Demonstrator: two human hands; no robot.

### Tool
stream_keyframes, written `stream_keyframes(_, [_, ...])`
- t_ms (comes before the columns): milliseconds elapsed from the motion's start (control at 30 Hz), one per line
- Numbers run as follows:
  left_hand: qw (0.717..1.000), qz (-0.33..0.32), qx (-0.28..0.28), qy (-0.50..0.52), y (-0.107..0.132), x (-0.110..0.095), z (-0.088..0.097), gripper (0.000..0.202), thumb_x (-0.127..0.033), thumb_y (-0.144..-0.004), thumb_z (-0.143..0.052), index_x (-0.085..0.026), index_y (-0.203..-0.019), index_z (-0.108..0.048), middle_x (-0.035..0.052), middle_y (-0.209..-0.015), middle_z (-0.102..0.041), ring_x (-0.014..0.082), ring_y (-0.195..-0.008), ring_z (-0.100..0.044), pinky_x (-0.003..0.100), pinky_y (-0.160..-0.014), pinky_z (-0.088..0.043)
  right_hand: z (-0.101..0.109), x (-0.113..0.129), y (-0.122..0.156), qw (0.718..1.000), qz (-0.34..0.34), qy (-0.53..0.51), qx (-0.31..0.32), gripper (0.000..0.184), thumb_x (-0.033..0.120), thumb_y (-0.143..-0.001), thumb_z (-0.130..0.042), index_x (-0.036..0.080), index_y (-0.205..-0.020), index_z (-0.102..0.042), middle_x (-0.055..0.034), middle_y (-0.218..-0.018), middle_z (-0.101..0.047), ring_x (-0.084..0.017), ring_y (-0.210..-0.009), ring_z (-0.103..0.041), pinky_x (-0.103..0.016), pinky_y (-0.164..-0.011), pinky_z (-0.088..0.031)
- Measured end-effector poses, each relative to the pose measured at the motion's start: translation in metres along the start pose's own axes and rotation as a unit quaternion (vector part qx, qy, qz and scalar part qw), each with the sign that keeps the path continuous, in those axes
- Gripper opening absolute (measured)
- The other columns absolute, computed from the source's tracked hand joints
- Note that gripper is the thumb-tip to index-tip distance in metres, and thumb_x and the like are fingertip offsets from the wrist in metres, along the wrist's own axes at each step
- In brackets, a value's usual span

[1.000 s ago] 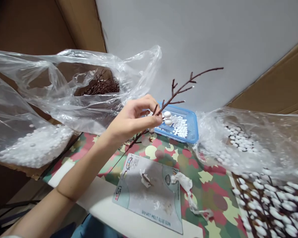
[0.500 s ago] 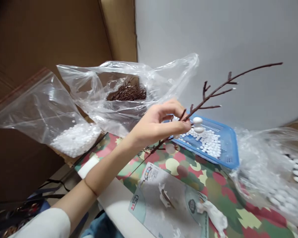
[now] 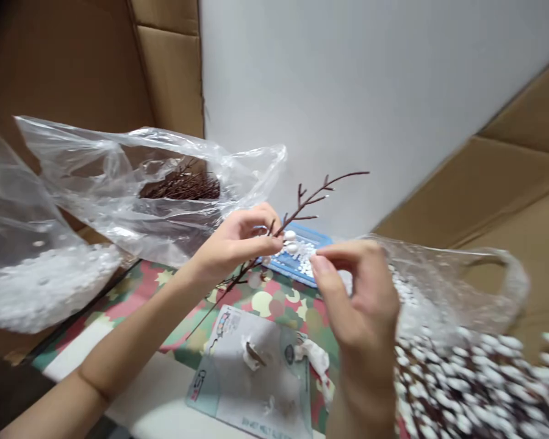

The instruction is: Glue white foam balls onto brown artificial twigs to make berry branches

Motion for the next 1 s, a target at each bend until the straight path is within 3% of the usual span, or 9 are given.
stream_keyframes(67, [1.000,0.013,0.011,0.010,0.001,0.001,-0.003,0.012,-0.019,-0.069,-0.065,-0.016,-0.062,-0.056,-0.0014,-0.076,-0.049,0.0106,-0.067,-0.048,0.026,-0.063,-0.039,-0.015,0.007,-0.019,1.000,0.004,0.003,0.009,0.003,0.026,-0.086,-0.060,0.024,-0.086,-0.063,-0.0011,-0.084,-0.060,-0.016,-0.082,-0.058,-0.032,-0.073,-0.045])
stream_keyframes(167, [0.999,0.019,0.026,0.012,0.002,0.002,-0.008,0.012,-0.020,-0.068,-0.064,-0.016,-0.062,-0.055,-0.0019,-0.075,-0.049,0.0110,-0.067,-0.047,0.027,-0.064,-0.037,-0.025,0.015,-0.023,1.000,0.012,0.000,0.020,0.001,0.024,-0.085,-0.059,0.023,-0.085,-0.060,0.0008,-0.083,-0.059,-0.015,-0.080,-0.058,-0.030,-0.072,-0.045])
stream_keyframes(333, [0.999,0.011,0.033,0.002,0.004,0.003,-0.015,0.011,-0.021,-0.068,-0.063,-0.016,-0.062,-0.056,-0.0016,-0.074,-0.049,0.0123,-0.070,-0.048,0.027,-0.067,-0.037,-0.024,0.017,-0.015,0.999,0.015,0.030,0.031,0.002,0.022,-0.084,-0.061,0.023,-0.084,-0.059,0.0022,-0.080,-0.060,-0.014,-0.077,-0.059,-0.028,-0.070,-0.047])
stream_keyframes(467, [0.999,0.011,0.039,0.006,0.005,0.007,-0.016,0.012,-0.026,-0.068,-0.065,-0.017,-0.065,-0.058,-0.0004,-0.077,-0.052,0.0144,-0.073,-0.051,0.029,-0.069,-0.040,-0.018,0.018,-0.014,0.999,0.020,0.022,-0.011,0.005,0.021,-0.085,-0.059,0.022,-0.080,-0.058,0.0023,-0.078,-0.058,-0.013,-0.076,-0.056,-0.027,-0.069,-0.045])
stream_keyframes(567, [0.999,-0.003,0.012,0.040,0.003,0.005,-0.006,0.019,-0.035,-0.067,-0.063,-0.018,-0.075,-0.064,0.0040,-0.086,-0.056,0.0204,-0.085,-0.054,0.032,-0.073,-0.042,-0.015,0.020,-0.012,0.999,0.027,0.023,-0.038,0.005,0.020,-0.085,-0.060,0.022,-0.081,-0.057,0.0024,-0.079,-0.058,-0.013,-0.077,-0.056,-0.027,-0.070,-0.045])
stream_keyframes(700, [0.998,-0.017,-0.020,0.055,0.002,0.002,0.005,0.023,-0.038,-0.070,-0.059,-0.018,-0.078,-0.066,0.0067,-0.093,-0.060,0.0241,-0.095,-0.055,0.034,-0.079,-0.044,-0.022,0.020,-0.010,0.998,0.048,0.021,-0.019,0.009,0.016,-0.085,-0.060,0.023,-0.082,-0.055,0.0029,-0.080,-0.058,-0.013,-0.079,-0.058,-0.027,-0.073,-0.046])
stream_keyframes(1000, [0.993,-0.058,-0.096,-0.027,0.011,-0.010,0.010,0.008,-0.026,-0.077,-0.065,-0.019,-0.074,-0.065,0.0031,-0.085,-0.060,0.0177,-0.082,-0.056,0.028,-0.068,-0.042,-0.039,0.036,-0.004,0.996,0.087,0.032,0.013,0.011,0.014,-0.084,-0.056,0.024,-0.082,-0.053,0.0018,-0.081,-0.058,-0.014,-0.080,-0.059,-0.029,-0.074,-0.047])
Point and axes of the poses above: each hand's wrist, its own y-axis away from the middle knuckle, its own z-axis out of the back of the hand, x = y × z, the point moved 9 cm from there along -y, towards the middle knuckle
